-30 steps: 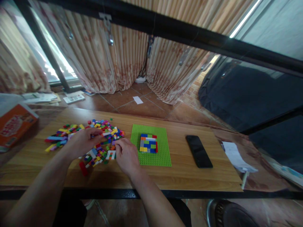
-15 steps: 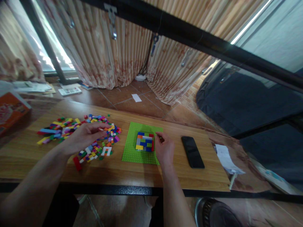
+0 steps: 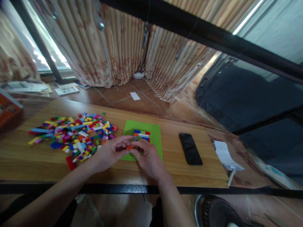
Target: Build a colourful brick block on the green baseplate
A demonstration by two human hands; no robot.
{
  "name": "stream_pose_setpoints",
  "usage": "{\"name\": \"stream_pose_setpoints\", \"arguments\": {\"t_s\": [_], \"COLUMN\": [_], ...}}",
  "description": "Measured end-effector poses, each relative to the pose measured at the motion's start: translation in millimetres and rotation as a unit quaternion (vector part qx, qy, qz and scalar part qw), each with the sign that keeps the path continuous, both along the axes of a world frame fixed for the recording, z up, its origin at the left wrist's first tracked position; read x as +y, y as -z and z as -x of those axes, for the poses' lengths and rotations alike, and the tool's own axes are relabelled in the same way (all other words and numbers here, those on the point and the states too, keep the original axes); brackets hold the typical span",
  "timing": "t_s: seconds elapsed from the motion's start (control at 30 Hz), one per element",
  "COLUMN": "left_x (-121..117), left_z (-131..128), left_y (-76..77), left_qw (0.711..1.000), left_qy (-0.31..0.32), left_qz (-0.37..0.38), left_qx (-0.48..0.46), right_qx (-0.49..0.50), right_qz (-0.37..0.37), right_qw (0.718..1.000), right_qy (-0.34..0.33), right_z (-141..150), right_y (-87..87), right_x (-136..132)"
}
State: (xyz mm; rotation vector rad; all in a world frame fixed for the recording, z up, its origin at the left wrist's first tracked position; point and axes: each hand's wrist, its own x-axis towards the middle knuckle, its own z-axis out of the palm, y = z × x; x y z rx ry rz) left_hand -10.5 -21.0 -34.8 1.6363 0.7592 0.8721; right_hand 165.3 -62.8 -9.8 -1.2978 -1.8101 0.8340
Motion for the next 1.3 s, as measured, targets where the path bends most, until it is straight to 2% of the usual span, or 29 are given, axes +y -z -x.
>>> {"name": "stream_pose_setpoints", "arguments": {"t_s": [0.2, 0.37, 0.43, 0.53, 0.7, 1.0, 1.3], "left_x": [-3.1, 0.5, 1.1, -0.4, -2.1, -2.0, -9.6], "left_z": [-8.6, -4.0, -2.9, -4.5, -7.6, -8.0, -10.9], "left_y": [1.7, 3.5, 4.6, 6.2, 9.6, 17.9, 14.1], "left_qw": [0.999, 0.984, 0.972, 0.956, 0.948, 0.941, 0.927], "left_qy": [-0.035, -0.077, -0.074, -0.057, -0.04, -0.035, -0.026], "left_qz": [-0.013, -0.096, -0.132, -0.179, -0.208, -0.229, -0.262], "left_qx": [0.016, 0.13, 0.177, 0.225, 0.236, 0.247, 0.266], "right_qx": [-0.037, -0.07, -0.077, -0.078, -0.072, -0.061, -0.056], "right_qz": [0.006, -0.017, -0.014, -0.011, -0.016, -0.017, -0.015], "right_qw": [0.999, 0.988, 0.985, 0.986, 0.988, 0.986, 0.986], "right_qy": [0.021, 0.137, 0.154, 0.145, 0.138, 0.155, 0.155], "right_z": [-17.6, -49.1, -55.7, -55.0, -45.6, -41.1, -40.7], "right_y": [2.8, 11.0, 16.3, 25.3, 34.8, 40.5, 40.1], "right_x": [-1.3, 2.4, 3.1, 3.5, 5.8, 9.3, 8.2]}}
